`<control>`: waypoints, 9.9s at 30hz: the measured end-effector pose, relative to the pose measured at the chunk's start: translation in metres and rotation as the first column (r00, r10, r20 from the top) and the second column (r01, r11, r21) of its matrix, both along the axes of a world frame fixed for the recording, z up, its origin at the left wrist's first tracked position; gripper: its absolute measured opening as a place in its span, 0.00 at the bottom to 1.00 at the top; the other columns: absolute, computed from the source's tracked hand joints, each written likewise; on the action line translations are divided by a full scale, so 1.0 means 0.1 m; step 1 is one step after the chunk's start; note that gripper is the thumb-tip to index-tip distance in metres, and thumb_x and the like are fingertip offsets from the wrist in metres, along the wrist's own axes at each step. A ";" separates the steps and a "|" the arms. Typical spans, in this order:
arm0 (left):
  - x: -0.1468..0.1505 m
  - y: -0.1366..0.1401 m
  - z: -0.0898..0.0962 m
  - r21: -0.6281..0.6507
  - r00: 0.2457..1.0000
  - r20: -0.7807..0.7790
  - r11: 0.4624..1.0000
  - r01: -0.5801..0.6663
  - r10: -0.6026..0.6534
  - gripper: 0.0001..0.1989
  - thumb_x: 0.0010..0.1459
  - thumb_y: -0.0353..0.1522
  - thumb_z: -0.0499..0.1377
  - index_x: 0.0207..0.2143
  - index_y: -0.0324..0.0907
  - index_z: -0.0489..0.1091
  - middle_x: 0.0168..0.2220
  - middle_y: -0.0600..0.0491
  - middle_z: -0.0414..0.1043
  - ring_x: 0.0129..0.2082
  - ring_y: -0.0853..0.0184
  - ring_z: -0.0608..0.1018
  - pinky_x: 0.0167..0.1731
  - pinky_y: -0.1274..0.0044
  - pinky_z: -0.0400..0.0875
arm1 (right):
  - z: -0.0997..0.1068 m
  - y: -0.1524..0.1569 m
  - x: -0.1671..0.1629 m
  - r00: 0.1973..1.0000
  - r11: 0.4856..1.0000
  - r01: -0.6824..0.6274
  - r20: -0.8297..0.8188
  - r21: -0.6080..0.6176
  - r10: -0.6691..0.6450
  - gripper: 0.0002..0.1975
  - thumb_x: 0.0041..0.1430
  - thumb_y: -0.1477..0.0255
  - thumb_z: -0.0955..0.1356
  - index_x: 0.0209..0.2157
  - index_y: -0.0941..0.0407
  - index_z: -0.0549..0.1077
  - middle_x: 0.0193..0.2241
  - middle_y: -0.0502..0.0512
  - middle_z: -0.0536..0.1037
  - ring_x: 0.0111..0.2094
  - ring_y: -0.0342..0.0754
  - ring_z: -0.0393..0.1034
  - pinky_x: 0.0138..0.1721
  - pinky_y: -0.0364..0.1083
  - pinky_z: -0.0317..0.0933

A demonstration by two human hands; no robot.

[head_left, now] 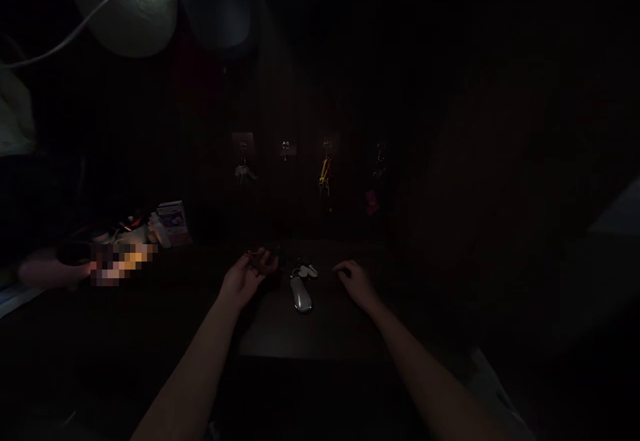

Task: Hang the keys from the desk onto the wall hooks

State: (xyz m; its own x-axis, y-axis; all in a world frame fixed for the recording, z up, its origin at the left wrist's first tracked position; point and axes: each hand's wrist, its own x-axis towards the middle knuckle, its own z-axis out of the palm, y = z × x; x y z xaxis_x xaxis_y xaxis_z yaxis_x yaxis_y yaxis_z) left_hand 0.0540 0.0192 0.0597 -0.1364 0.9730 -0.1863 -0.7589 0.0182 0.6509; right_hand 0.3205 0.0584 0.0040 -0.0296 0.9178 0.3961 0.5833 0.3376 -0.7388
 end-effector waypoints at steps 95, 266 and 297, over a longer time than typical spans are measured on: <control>-0.54 0.07 -0.42 0.188 0.143 -0.974 0.979 0.072 0.176 0.09 0.49 0.35 0.52 0.31 0.46 0.71 0.34 0.54 0.76 0.39 0.61 0.76 0.41 0.74 0.66 | 1.31 1.10 -0.47 0.775 0.982 0.161 -0.628 0.097 -0.065 0.16 0.35 0.68 0.68 0.30 0.55 0.65 0.23 0.46 0.70 0.23 0.42 0.64 0.23 0.41 0.57; 0.57 1.56 1.45 0.702 0.167 -0.664 0.684 -0.196 0.729 0.09 0.49 0.31 0.59 0.36 0.42 0.69 0.36 0.52 0.74 0.38 0.66 0.75 0.42 0.75 0.66 | -0.02 -0.03 -0.12 0.986 0.998 0.000 0.169 -0.060 0.010 0.09 0.52 0.77 0.62 0.29 0.53 0.72 0.33 0.52 0.75 0.40 0.48 0.67 0.42 0.46 0.57; 0.42 1.07 0.26 0.434 0.451 -0.771 0.889 -0.144 0.449 0.14 0.43 0.27 0.61 0.35 0.45 0.65 0.30 0.56 0.69 0.30 0.70 0.73 0.38 0.76 0.66 | 0.03 -0.07 -0.13 0.981 0.998 0.004 0.193 -0.066 0.009 0.10 0.52 0.78 0.61 0.29 0.53 0.72 0.34 0.52 0.73 0.40 0.46 0.66 0.42 0.46 0.56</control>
